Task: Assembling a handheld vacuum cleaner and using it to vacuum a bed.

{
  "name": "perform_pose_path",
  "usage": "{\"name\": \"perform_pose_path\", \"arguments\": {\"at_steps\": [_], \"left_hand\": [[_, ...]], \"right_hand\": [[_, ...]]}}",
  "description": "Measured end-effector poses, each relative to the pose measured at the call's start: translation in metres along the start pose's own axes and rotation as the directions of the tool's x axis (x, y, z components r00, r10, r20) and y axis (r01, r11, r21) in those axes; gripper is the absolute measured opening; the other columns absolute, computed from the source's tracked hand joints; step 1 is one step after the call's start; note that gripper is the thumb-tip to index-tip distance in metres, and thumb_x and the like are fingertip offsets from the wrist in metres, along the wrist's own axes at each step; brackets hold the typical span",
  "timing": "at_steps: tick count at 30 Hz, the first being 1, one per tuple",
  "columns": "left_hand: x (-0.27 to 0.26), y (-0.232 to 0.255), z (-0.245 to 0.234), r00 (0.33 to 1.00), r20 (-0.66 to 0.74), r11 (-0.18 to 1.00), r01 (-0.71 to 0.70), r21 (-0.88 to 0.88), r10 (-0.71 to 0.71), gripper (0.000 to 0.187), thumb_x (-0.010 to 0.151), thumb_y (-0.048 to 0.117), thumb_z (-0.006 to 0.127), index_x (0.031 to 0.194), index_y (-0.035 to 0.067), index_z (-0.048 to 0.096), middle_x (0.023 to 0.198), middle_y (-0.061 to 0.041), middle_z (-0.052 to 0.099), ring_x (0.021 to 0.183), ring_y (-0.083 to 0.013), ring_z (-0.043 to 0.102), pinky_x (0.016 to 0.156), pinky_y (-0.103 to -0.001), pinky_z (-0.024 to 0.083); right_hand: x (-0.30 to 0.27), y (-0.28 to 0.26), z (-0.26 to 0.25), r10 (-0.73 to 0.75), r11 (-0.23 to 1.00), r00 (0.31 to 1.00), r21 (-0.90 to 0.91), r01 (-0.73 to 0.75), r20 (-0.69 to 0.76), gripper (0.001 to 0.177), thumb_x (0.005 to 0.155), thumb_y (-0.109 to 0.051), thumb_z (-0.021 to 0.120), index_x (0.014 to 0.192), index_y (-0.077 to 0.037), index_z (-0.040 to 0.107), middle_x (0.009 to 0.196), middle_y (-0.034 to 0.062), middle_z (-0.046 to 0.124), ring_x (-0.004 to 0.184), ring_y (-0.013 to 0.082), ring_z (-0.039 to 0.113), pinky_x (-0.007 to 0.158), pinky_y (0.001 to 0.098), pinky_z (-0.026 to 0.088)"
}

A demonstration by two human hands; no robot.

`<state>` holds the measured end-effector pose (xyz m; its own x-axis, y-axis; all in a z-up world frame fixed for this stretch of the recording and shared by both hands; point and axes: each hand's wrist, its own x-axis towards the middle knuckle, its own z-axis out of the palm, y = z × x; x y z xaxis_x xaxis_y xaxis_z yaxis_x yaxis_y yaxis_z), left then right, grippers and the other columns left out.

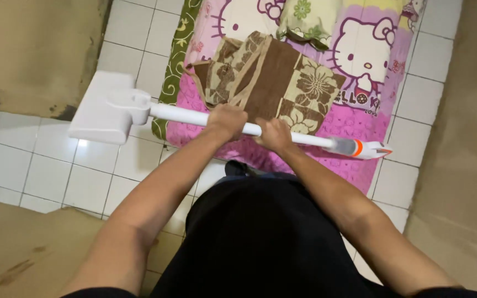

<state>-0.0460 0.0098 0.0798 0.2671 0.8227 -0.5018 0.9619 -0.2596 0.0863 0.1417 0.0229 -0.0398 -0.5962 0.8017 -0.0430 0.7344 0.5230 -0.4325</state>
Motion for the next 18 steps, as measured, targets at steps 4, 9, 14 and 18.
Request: {"name": "perform_pose_path", "arguments": {"at_steps": [4, 9, 14, 18], "left_hand": [[0.008, -0.021, 0.042, 0.976, -0.217, 1.000, 0.005, 0.030, 0.001, 0.018, 0.076, 0.018, 0.071, 0.090, 0.014, 0.081, 0.096, -0.008, 0.077, 0.097, -0.0254, 0.074, 0.078, -0.041, 0.059], [0.001, -0.016, 0.075, 0.921, -0.388, 0.996, -0.010, 0.088, 0.043, 0.014, 0.089, 0.017, 0.067, 0.083, 0.015, 0.079, 0.081, -0.009, 0.076, 0.072, -0.0251, 0.076, 0.060, -0.041, 0.060], [0.003, -0.025, 0.062, 0.841, -0.528, 0.992, -0.068, 0.109, 0.116, 0.011, 0.085, 0.017, 0.067, 0.081, 0.013, 0.076, 0.074, -0.008, 0.075, 0.067, -0.0230, 0.076, 0.053, -0.039, 0.058], [0.007, -0.037, 0.071, 0.879, -0.461, 0.987, -0.061, 0.147, 0.122, 0.011, 0.085, 0.016, 0.067, 0.080, 0.014, 0.076, 0.076, -0.009, 0.076, 0.070, -0.0234, 0.076, 0.056, -0.039, 0.059]], "right_hand": [[0.022, -0.008, -0.008, -0.002, 0.997, 0.999, -0.080, 0.006, 0.044, 0.028, 0.077, -0.033, 0.080, 0.099, -0.016, 0.076, 0.077, 0.0191, 0.072, 0.076, 0.0398, 0.071, 0.074, 0.0523, 0.058], [0.027, -0.007, -0.036, -0.100, 0.990, 0.927, 0.129, 0.056, 0.362, 0.027, 0.074, -0.034, 0.078, 0.097, -0.019, 0.080, 0.089, 0.0163, 0.076, 0.085, 0.0381, 0.073, 0.080, 0.0506, 0.058], [0.037, -0.004, -0.034, -0.092, 0.988, 0.908, 0.152, 0.031, 0.410, 0.031, 0.074, -0.036, 0.078, 0.098, -0.016, 0.079, 0.094, 0.0172, 0.075, 0.087, 0.0386, 0.073, 0.082, 0.0492, 0.058], [0.035, -0.031, -0.041, -0.023, 0.985, 0.934, 0.169, -0.040, 0.357, 0.029, 0.076, -0.035, 0.076, 0.099, -0.017, 0.080, 0.094, 0.0182, 0.075, 0.089, 0.0405, 0.071, 0.083, 0.0520, 0.056]]}}
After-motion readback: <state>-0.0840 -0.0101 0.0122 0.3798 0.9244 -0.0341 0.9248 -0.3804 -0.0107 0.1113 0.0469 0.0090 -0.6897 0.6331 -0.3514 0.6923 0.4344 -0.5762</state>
